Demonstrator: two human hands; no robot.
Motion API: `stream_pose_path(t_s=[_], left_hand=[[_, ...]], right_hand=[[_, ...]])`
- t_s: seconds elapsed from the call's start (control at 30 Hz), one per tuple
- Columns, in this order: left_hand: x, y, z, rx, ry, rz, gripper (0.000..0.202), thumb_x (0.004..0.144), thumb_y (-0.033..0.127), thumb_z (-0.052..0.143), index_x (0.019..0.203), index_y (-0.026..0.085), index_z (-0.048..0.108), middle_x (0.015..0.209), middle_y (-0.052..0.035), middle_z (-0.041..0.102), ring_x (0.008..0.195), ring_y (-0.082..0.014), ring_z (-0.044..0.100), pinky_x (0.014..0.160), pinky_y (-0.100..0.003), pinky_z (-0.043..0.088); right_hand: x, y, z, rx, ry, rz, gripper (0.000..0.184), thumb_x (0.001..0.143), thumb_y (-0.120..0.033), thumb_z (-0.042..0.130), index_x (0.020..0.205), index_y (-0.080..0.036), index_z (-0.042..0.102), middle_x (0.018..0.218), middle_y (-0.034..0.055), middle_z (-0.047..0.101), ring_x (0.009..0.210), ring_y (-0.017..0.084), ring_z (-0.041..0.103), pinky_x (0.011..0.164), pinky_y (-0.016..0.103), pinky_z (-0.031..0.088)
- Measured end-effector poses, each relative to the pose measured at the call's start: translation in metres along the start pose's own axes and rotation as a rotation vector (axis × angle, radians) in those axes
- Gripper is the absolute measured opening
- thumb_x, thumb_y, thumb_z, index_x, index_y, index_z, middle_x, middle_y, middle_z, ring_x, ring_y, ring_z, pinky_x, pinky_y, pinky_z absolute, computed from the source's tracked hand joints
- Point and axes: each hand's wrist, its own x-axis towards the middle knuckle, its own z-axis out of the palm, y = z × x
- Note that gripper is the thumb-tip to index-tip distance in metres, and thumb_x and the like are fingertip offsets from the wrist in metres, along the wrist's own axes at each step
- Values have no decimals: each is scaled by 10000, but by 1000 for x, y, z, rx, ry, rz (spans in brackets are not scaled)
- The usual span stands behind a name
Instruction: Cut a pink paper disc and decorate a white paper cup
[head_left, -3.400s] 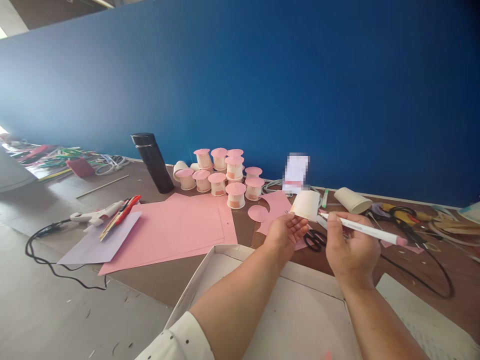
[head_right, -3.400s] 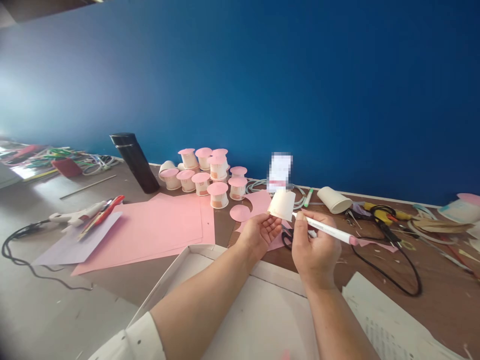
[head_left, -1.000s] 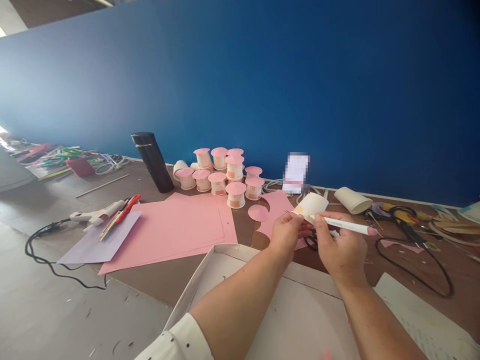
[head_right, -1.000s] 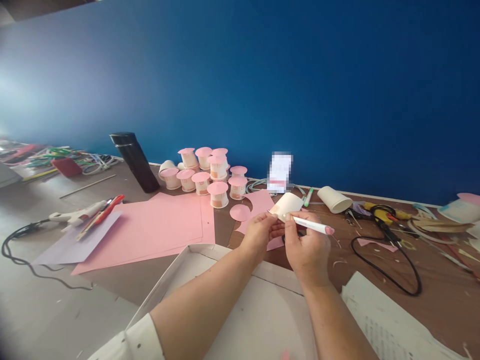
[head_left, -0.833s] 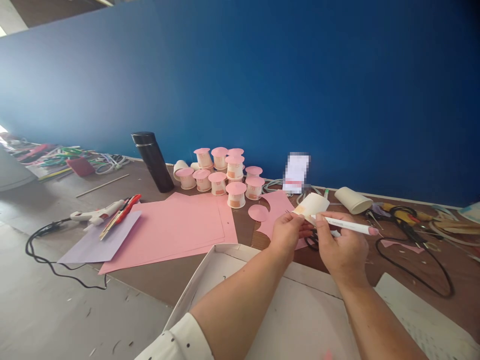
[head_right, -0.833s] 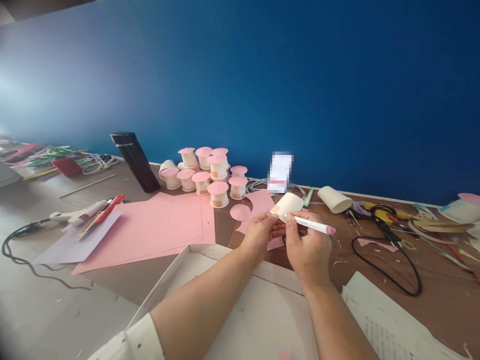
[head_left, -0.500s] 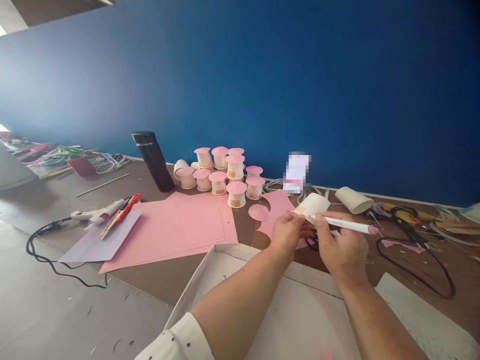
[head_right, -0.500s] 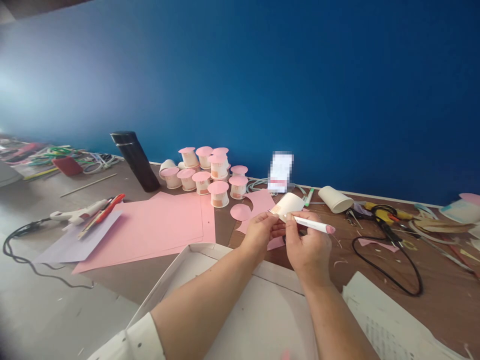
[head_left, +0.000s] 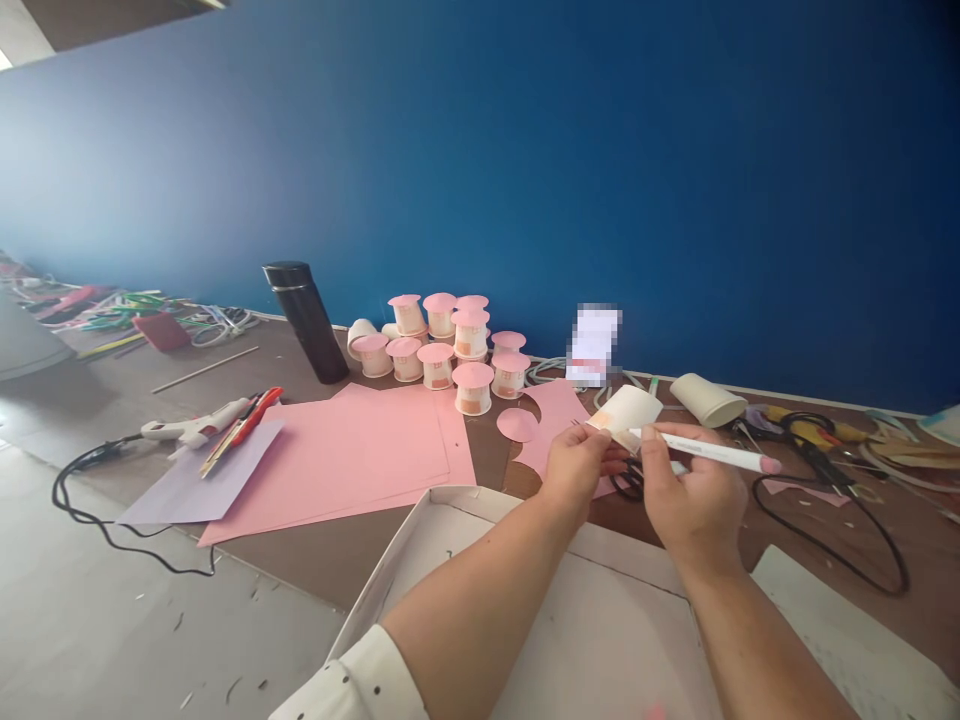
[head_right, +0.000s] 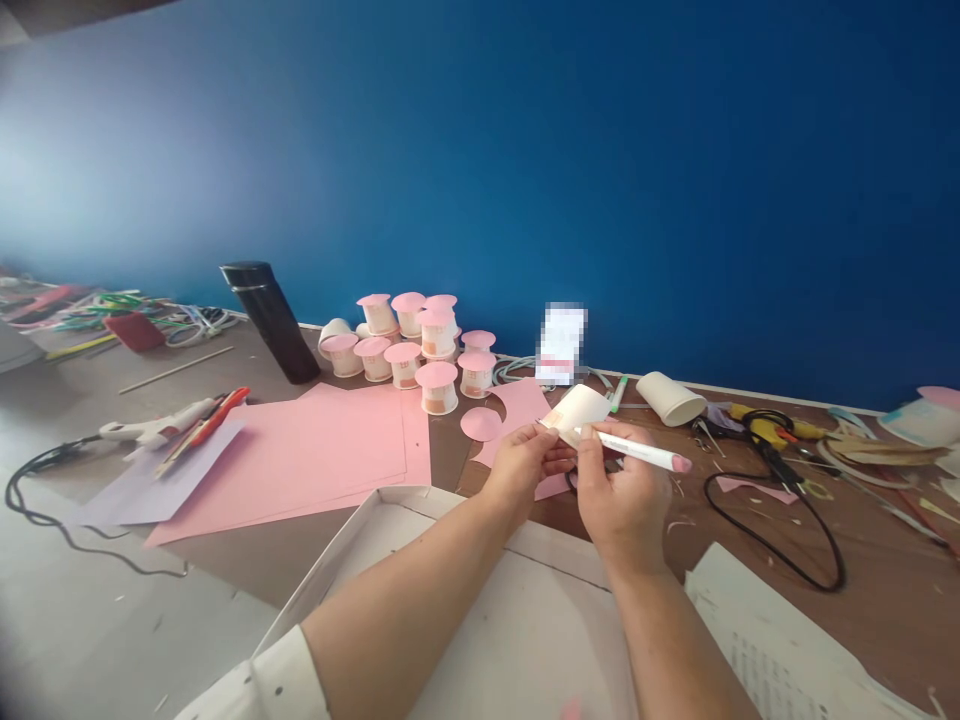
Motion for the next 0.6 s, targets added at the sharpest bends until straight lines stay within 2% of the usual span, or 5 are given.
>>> stream_pose_path(t_s=[0.13,0.4,0.6], left_hand=[[0,1,1,13,4,-16,135,815,144,556,685,133,521,684,-70,629,626,-123,616,644,-247,486],[0,1,1,31,-7,-8,145,831,147,531,688,136,513,668,-59,616,602,-112,603,667,-258,494],[0,0,-1,21,-22,13,161,800,184,598,673,144,508,655,-46,610,603,-116,600,691,-273,505]], right_hand=[[0,-1,-1,-2,25,31,282,836,-434,560,893,-175,656,822,79,686,755,219,634,716,320,467],[0,-3,1,3,-14,-34,274,839,-430,541,844,-177,647,804,85,681,742,221,623,689,320,464],[-1,-2,2,1,-42,-41,273,843,-434,536,849,-183,641,790,83,678,780,240,634,706,330,463]])
